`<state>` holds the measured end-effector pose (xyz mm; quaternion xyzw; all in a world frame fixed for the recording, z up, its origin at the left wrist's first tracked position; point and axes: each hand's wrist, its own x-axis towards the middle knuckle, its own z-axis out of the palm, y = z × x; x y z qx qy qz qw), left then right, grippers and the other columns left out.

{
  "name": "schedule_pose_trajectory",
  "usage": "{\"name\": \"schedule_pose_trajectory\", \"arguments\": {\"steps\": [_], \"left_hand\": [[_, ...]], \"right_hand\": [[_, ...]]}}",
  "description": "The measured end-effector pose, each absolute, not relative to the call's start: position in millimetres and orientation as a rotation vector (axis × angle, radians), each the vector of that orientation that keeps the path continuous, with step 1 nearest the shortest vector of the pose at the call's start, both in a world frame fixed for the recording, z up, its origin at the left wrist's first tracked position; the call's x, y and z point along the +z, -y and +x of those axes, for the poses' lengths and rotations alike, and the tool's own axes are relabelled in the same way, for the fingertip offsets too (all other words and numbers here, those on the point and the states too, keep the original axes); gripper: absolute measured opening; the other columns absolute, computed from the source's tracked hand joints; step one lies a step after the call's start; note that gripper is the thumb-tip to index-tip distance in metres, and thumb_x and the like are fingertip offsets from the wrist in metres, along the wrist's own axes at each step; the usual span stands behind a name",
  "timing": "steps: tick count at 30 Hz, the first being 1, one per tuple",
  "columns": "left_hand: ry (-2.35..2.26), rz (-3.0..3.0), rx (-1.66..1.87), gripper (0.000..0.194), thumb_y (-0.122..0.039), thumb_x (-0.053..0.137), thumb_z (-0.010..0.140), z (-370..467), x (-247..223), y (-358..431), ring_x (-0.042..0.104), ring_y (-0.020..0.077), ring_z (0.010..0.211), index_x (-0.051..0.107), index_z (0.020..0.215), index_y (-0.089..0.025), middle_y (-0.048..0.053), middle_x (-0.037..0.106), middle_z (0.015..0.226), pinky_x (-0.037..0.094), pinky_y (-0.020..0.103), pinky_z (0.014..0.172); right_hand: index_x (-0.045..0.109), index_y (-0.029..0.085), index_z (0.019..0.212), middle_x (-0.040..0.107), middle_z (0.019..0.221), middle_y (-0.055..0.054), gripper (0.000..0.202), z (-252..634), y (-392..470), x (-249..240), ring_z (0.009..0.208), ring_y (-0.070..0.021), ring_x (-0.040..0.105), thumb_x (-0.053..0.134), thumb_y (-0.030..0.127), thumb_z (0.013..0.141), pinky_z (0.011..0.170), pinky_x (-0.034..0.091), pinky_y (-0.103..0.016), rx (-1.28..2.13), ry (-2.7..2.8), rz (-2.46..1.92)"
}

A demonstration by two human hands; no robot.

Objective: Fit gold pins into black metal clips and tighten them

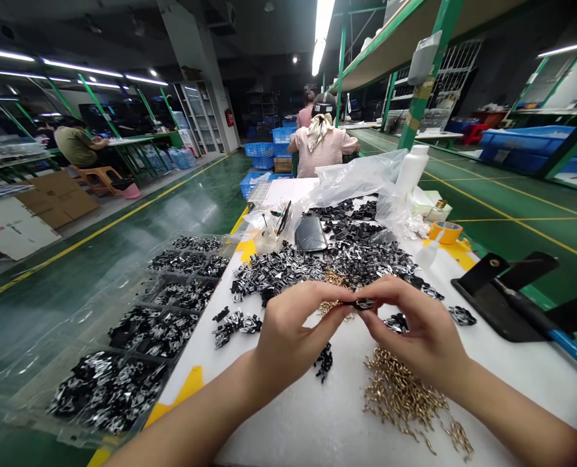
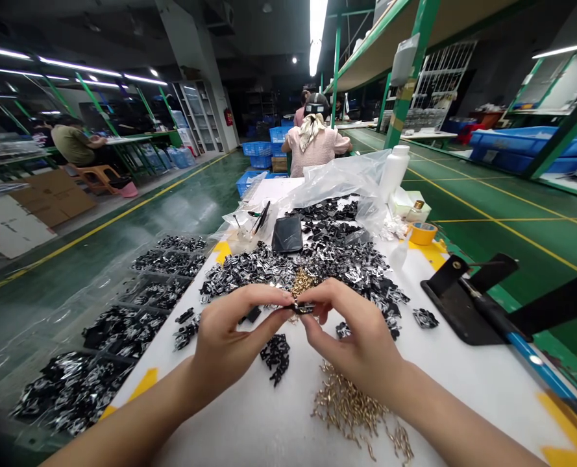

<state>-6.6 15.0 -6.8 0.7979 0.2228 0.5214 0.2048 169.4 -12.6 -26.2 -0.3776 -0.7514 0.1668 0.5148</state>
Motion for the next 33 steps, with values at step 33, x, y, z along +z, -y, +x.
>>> {"name": "schedule_pose_trajectory", "arguments": {"steps": [33], "left_hand": [[-0.520, 2.377, 1.602, 0.025, 0.002, 0.061, 0.073, -7.8, -7.3, -13.4, 0.066, 0.0137, 0.079, 0.061, 0.093, -0.013, 0.006, 0.069, 0.086, 0.056, 0.024, 0.073]], "right_hand": [[0.057, 0.014, 0.095, 0.061, 0.086, -0.006, 0.027, 174.1, 14.7, -22.2, 0.077, -0.0117, 0.059, 0.053, -0.003, 0.075, 0.063, 0.049, -0.022, 0.047, 1.951, -0.774]]}}
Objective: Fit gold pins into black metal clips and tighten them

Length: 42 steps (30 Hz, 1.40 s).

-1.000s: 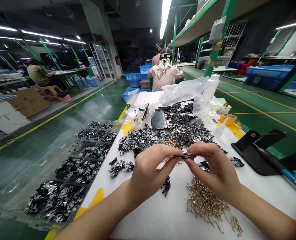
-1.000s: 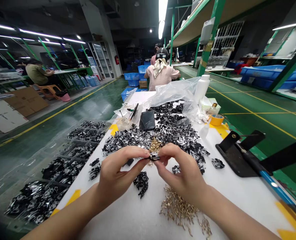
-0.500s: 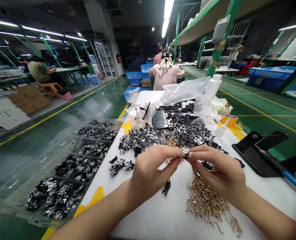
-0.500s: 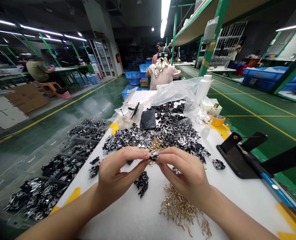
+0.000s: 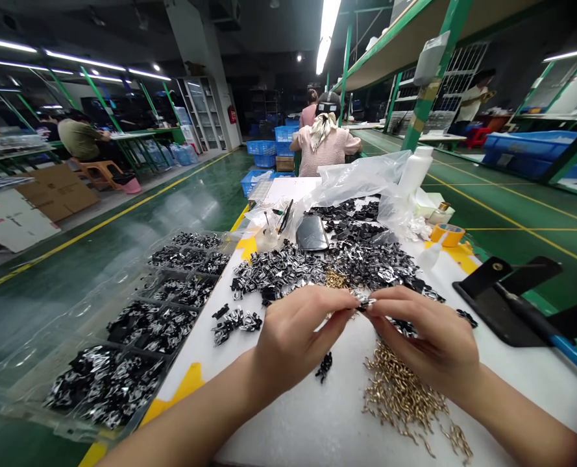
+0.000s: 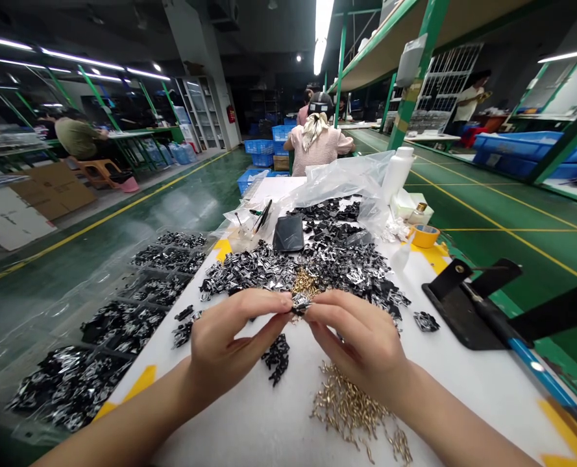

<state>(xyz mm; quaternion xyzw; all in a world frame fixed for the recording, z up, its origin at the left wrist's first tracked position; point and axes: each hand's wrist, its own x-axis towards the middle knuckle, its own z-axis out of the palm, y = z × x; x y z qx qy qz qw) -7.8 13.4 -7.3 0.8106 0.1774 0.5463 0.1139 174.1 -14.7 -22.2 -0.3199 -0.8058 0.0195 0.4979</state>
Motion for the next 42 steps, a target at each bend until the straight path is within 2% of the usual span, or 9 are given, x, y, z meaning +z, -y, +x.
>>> {"name": "schedule_pose_trajectory", "arguments": {"steps": [12, 18, 23, 30, 35, 38, 42], "left_hand": [[-0.633, 2.218, 1.516, 0.017, -0.003, 0.060, 0.076, -4.9, -9.4, -9.5, 0.066, 0.0140, 0.078, 0.063, 0.089, -0.014, 0.005, 0.070, 0.083, 0.055, 0.025, 0.073], [-0.576, 2.265, 1.491, 0.020, -0.002, 0.059, 0.076, -5.0, -9.7, -13.0, 0.065, 0.0140, 0.080, 0.064, 0.092, -0.014, 0.006, 0.069, 0.086, 0.055, 0.026, 0.074], [-0.506, 2.433, 1.549, 0.029, 0.001, 0.056, 0.076, -7.2, -12.2, -20.9, 0.063, 0.0156, 0.078, 0.062, 0.101, -0.011, 0.009, 0.065, 0.085, 0.056, 0.025, 0.070], [-0.448, 2.785, 1.586, 0.031, -0.003, 0.048, 0.083, -16.5, -15.5, -32.3, 0.064, 0.0155, 0.081, 0.059, 0.109, -0.014, 0.009, 0.065, 0.092, 0.054, 0.021, 0.070], [-0.571, 2.670, 1.591, 0.023, -0.010, 0.051, 0.082, -21.0, -8.9, -35.7, 0.065, 0.0151, 0.077, 0.061, 0.102, -0.017, 0.006, 0.064, 0.088, 0.055, 0.022, 0.065], [-0.608, 2.585, 1.616, 0.019, -0.013, 0.054, 0.081, -21.2, -4.5, -34.8, 0.064, 0.0146, 0.073, 0.063, 0.096, -0.018, 0.004, 0.064, 0.083, 0.055, 0.021, 0.061], [-0.531, 2.514, 1.619, 0.020, -0.011, 0.054, 0.079, -18.2, -4.0, -30.0, 0.064, 0.0143, 0.072, 0.064, 0.096, -0.017, 0.005, 0.064, 0.083, 0.056, 0.022, 0.061]], "right_hand": [[0.055, 0.016, 0.097, 0.061, 0.082, -0.006, 0.027, 172.5, 18.1, -20.2, 0.073, -0.0127, 0.059, 0.052, -0.002, 0.076, 0.059, 0.049, -0.023, 0.066, 1.974, -0.802], [0.055, 0.016, 0.097, 0.060, 0.081, -0.006, 0.024, 171.8, 14.1, -21.8, 0.073, -0.0134, 0.058, 0.051, 0.001, 0.078, 0.060, 0.049, -0.024, 0.040, 1.964, -0.809], [0.054, 0.018, 0.096, 0.060, 0.081, -0.006, 0.022, 170.0, 8.3, -22.2, 0.074, -0.0139, 0.058, 0.048, 0.004, 0.080, 0.062, 0.049, -0.026, 0.110, 1.963, -0.785], [0.049, 0.018, 0.087, 0.058, 0.074, -0.004, 0.009, 164.4, -1.1, -18.7, 0.065, -0.0122, 0.054, 0.043, 0.013, 0.083, 0.056, 0.046, -0.024, -0.123, 2.054, -0.862], [0.051, 0.018, 0.097, 0.061, 0.084, -0.005, 0.015, 168.8, 5.9, 4.2, 0.076, -0.0133, 0.058, 0.046, 0.018, 0.083, 0.066, 0.048, -0.025, -0.219, 2.212, -0.928], [0.052, 0.018, 0.103, 0.063, 0.086, -0.005, 0.019, 198.5, 19.4, 18.6, 0.080, -0.0145, 0.059, 0.047, 0.018, 0.085, 0.070, 0.048, -0.028, -0.318, 2.268, -1.109], [0.057, 0.016, 0.099, 0.064, 0.080, -0.006, 0.019, 274.2, 49.9, 11.8, 0.073, -0.0150, 0.062, 0.043, 0.014, 0.087, 0.064, 0.049, -0.026, -0.531, 2.285, -1.413]]}}
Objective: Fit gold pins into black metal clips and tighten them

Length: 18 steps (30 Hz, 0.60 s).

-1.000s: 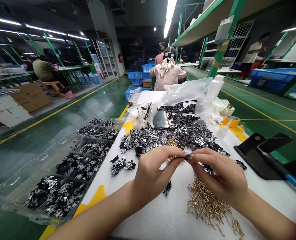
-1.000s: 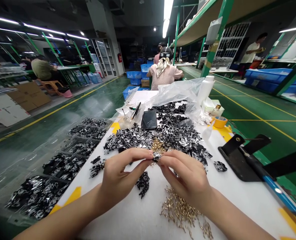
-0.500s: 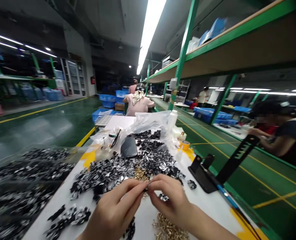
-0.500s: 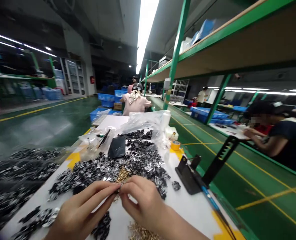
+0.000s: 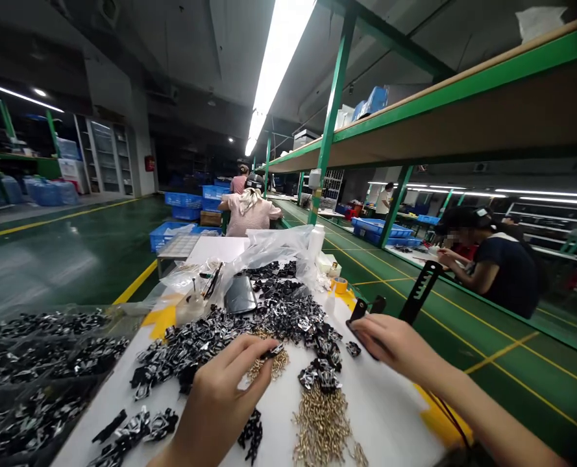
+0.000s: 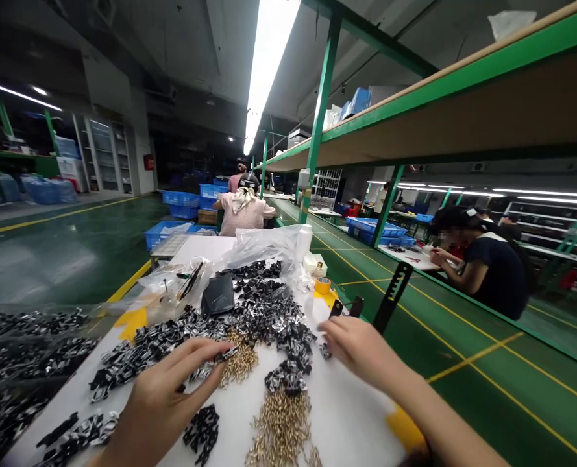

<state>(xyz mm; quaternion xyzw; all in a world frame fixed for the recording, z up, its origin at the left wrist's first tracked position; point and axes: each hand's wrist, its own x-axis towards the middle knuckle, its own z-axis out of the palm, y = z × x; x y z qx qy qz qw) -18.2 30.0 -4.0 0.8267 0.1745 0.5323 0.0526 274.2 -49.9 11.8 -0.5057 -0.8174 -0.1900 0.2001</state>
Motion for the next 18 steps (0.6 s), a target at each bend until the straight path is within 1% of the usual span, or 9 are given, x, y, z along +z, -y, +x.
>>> {"name": "schedule_pose_trajectory", "arguments": {"steps": [4, 7, 8, 11, 12, 13, 15, 18], "left_hand": [[-0.477, 2.486, 1.609, 0.023, -0.007, 0.055, 0.077, -16.7, -4.7, -22.9, 0.064, 0.0143, 0.074, 0.063, 0.097, -0.016, 0.005, 0.065, 0.082, 0.055, 0.022, 0.063], [-0.442, 2.521, 1.677, 0.024, -0.005, 0.057, 0.075, -16.4, -3.7, -16.3, 0.064, 0.0136, 0.070, 0.063, 0.096, -0.015, 0.005, 0.066, 0.080, 0.055, 0.023, 0.062], [-0.414, 2.552, 1.684, 0.024, -0.004, 0.058, 0.074, -16.1, -3.2, -13.8, 0.065, 0.0137, 0.070, 0.063, 0.095, -0.014, 0.006, 0.067, 0.080, 0.055, 0.023, 0.062], [-0.307, 2.634, 1.672, 0.023, -0.003, 0.060, 0.072, -14.1, -1.6, -5.8, 0.066, 0.0138, 0.073, 0.061, 0.093, -0.013, 0.006, 0.069, 0.082, 0.056, 0.023, 0.065], [-0.264, 2.636, 1.678, 0.023, -0.003, 0.061, 0.072, -13.3, -1.3, -3.2, 0.067, 0.0136, 0.073, 0.059, 0.092, -0.013, 0.005, 0.069, 0.080, 0.057, 0.023, 0.065], [-0.212, 2.621, 1.693, 0.022, -0.003, 0.061, 0.072, -12.7, -1.2, -0.9, 0.067, 0.0136, 0.072, 0.058, 0.091, -0.013, 0.005, 0.069, 0.078, 0.057, 0.023, 0.065], [-0.092, 2.568, 1.706, 0.022, -0.001, 0.063, 0.070, -12.7, -1.5, 2.8, 0.068, 0.0142, 0.073, 0.055, 0.087, -0.013, 0.005, 0.069, 0.075, 0.058, 0.024, 0.068], [0.069, 2.534, 1.638, 0.024, 0.002, 0.063, 0.069, -16.0, -1.2, 7.0, 0.067, 0.0161, 0.083, 0.051, 0.084, -0.013, 0.007, 0.071, 0.079, 0.058, 0.027, 0.075]], "right_hand": [[0.061, 0.017, 0.098, 0.066, 0.078, -0.008, 0.021, 345.0, 90.2, -15.5, 0.065, -0.0189, 0.064, 0.043, 0.016, 0.087, 0.053, 0.050, -0.028, -0.688, 2.325, -1.569], [0.062, 0.016, 0.098, 0.066, 0.077, -0.009, 0.021, 364.0, 108.5, -31.0, 0.060, -0.0204, 0.065, 0.046, 0.021, 0.086, 0.048, 0.050, -0.028, -0.696, 2.360, -1.540], [0.062, 0.017, 0.101, 0.067, 0.079, -0.010, 0.021, 361.4, 111.5, -33.3, 0.062, -0.0202, 0.065, 0.048, 0.022, 0.085, 0.050, 0.051, -0.027, -0.679, 2.367, -1.523], [0.058, 0.022, 0.110, 0.066, 0.094, -0.010, 0.027, 327.2, 116.9, -29.8, 0.077, -0.0190, 0.065, 0.054, 0.020, 0.083, 0.064, 0.051, -0.026, -0.623, 2.361, -1.470], [0.057, 0.022, 0.111, 0.064, 0.098, -0.010, 0.029, 308.9, 118.1, -25.4, 0.081, -0.0199, 0.064, 0.054, 0.019, 0.083, 0.068, 0.051, -0.029, -0.626, 2.344, -1.451], [0.057, 0.021, 0.113, 0.064, 0.097, -0.010, 0.031, 288.6, 119.0, -20.1, 0.080, -0.0204, 0.063, 0.054, 0.017, 0.082, 0.067, 0.050, -0.032, -0.626, 2.340, -1.401], [0.058, 0.019, 0.111, 0.063, 0.090, -0.010, 0.032, 246.8, 118.4, -8.0, 0.078, -0.0202, 0.062, 0.056, 0.014, 0.080, 0.063, 0.049, -0.032, -0.593, 2.319, -1.238], [0.059, 0.020, 0.101, 0.063, 0.079, -0.007, 0.022, 195.7, 111.4, 7.3, 0.069, -0.0169, 0.061, 0.058, 0.014, 0.079, 0.057, 0.050, -0.027, -0.484, 2.154, -1.140]]}}
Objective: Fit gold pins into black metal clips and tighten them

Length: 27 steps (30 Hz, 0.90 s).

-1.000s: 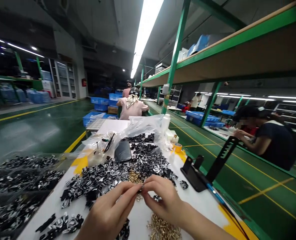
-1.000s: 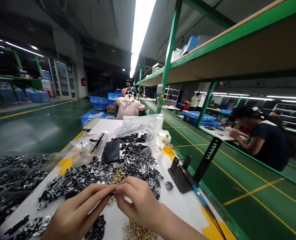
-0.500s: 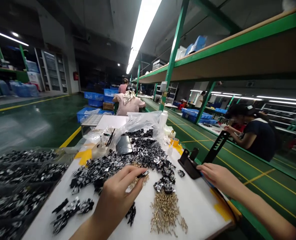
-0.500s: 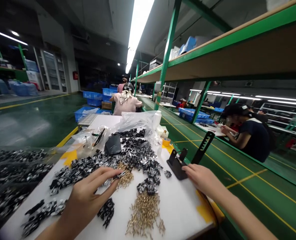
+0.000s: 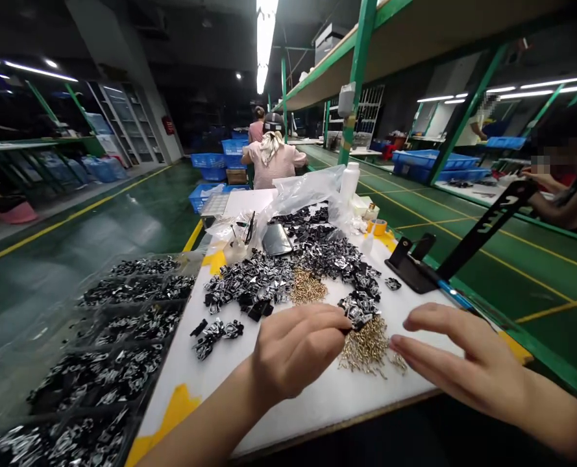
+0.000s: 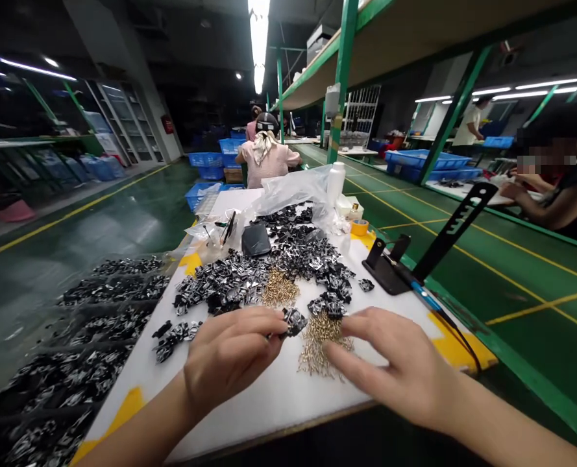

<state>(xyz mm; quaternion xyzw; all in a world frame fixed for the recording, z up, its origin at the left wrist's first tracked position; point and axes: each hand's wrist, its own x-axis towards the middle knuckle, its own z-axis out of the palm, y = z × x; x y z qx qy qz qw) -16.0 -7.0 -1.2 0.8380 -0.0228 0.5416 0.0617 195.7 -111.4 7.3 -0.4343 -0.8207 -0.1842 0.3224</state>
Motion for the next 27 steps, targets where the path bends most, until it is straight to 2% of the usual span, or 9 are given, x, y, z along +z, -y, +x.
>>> {"name": "schedule_pose_trajectory", "arguments": {"steps": [2, 4, 7, 11, 16, 20, 24, 27], "left_hand": [[0.117, 2.556, 1.574, 0.023, 0.001, 0.062, 0.071, -20.1, 1.0, 9.9, 0.066, 0.0173, 0.091, 0.051, 0.084, -0.014, 0.009, 0.071, 0.085, 0.057, 0.029, 0.079], [0.149, 2.580, 1.512, 0.022, 0.000, 0.062, 0.072, -24.9, 5.0, 13.2, 0.064, 0.0183, 0.096, 0.051, 0.085, -0.014, 0.010, 0.072, 0.089, 0.057, 0.028, 0.081], [0.147, 2.589, 1.418, 0.024, 0.001, 0.062, 0.072, -31.3, 11.0, 17.9, 0.064, 0.0190, 0.097, 0.051, 0.086, -0.015, 0.010, 0.071, 0.093, 0.058, 0.027, 0.082], [0.063, 2.511, 1.442, 0.024, 0.000, 0.061, 0.074, -34.9, 10.6, 20.3, 0.065, 0.0187, 0.095, 0.051, 0.085, -0.018, 0.008, 0.069, 0.102, 0.059, 0.028, 0.079], [0.024, 2.425, 1.540, 0.026, 0.002, 0.063, 0.071, -33.5, 4.2, 18.8, 0.066, 0.0174, 0.091, 0.053, 0.085, -0.017, 0.009, 0.066, 0.105, 0.059, 0.024, 0.077], [0.076, 2.458, 1.543, 0.022, 0.000, 0.062, 0.073, -33.1, 7.6, 17.8, 0.065, 0.0186, 0.094, 0.054, 0.087, -0.015, 0.010, 0.068, 0.103, 0.058, 0.026, 0.079], [0.186, 2.488, 1.472, 0.026, 0.002, 0.064, 0.071, -31.4, 11.6, 16.5, 0.062, 0.0206, 0.100, 0.055, 0.093, -0.009, 0.014, 0.070, 0.094, 0.056, 0.030, 0.084], [0.196, 2.404, 1.548, 0.026, 0.005, 0.063, 0.070, -27.1, 9.8, 13.6, 0.063, 0.0203, 0.097, 0.057, 0.091, -0.007, 0.015, 0.069, 0.093, 0.057, 0.030, 0.083]], "right_hand": [[0.058, 0.021, 0.099, 0.064, 0.077, -0.006, 0.019, 176.2, 105.7, 13.8, 0.069, -0.0162, 0.062, 0.058, 0.016, 0.080, 0.057, 0.051, -0.026, -0.447, 2.014, -1.127], [0.058, 0.021, 0.099, 0.066, 0.088, -0.008, 0.019, 168.5, 102.4, 18.7, 0.079, -0.0177, 0.064, 0.057, 0.015, 0.081, 0.065, 0.054, -0.027, -0.474, 2.026, -1.058], [0.059, 0.023, 0.101, 0.065, 0.105, -0.009, 0.022, 169.6, 104.3, 26.1, 0.099, -0.0207, 0.060, 0.054, 0.012, 0.082, 0.078, 0.054, -0.032, -0.484, 2.225, -0.975], [0.058, 0.025, 0.104, 0.064, 0.109, -0.008, 0.026, 169.9, 111.8, 35.5, 0.107, -0.0223, 0.056, 0.054, 0.011, 0.083, 0.081, 0.055, -0.037, -0.430, 2.280, -1.048], [0.059, 0.025, 0.101, 0.064, 0.108, -0.009, 0.022, 165.6, 112.4, 36.7, 0.108, -0.0222, 0.056, 0.053, 0.013, 0.084, 0.083, 0.054, -0.037, -0.450, 2.264, -1.063], [0.059, 0.023, 0.099, 0.064, 0.108, -0.008, 0.020, 168.9, 107.2, 31.1, 0.106, -0.0212, 0.057, 0.053, 0.012, 0.084, 0.082, 0.055, -0.036, -0.527, 2.241, -0.994], [0.058, 0.015, 0.092, 0.065, 0.101, -0.011, 0.017, 166.6, 102.0, 29.9, 0.102, -0.0206, 0.059, 0.055, 0.004, 0.079, 0.079, 0.055, -0.034, -0.563, 2.200, -0.930], [0.057, 0.012, 0.085, 0.065, 0.092, -0.012, 0.016, 161.3, 99.3, 31.5, 0.095, -0.0199, 0.060, 0.056, -0.001, 0.075, 0.074, 0.056, -0.031, -0.539, 2.129, -0.919]]}}
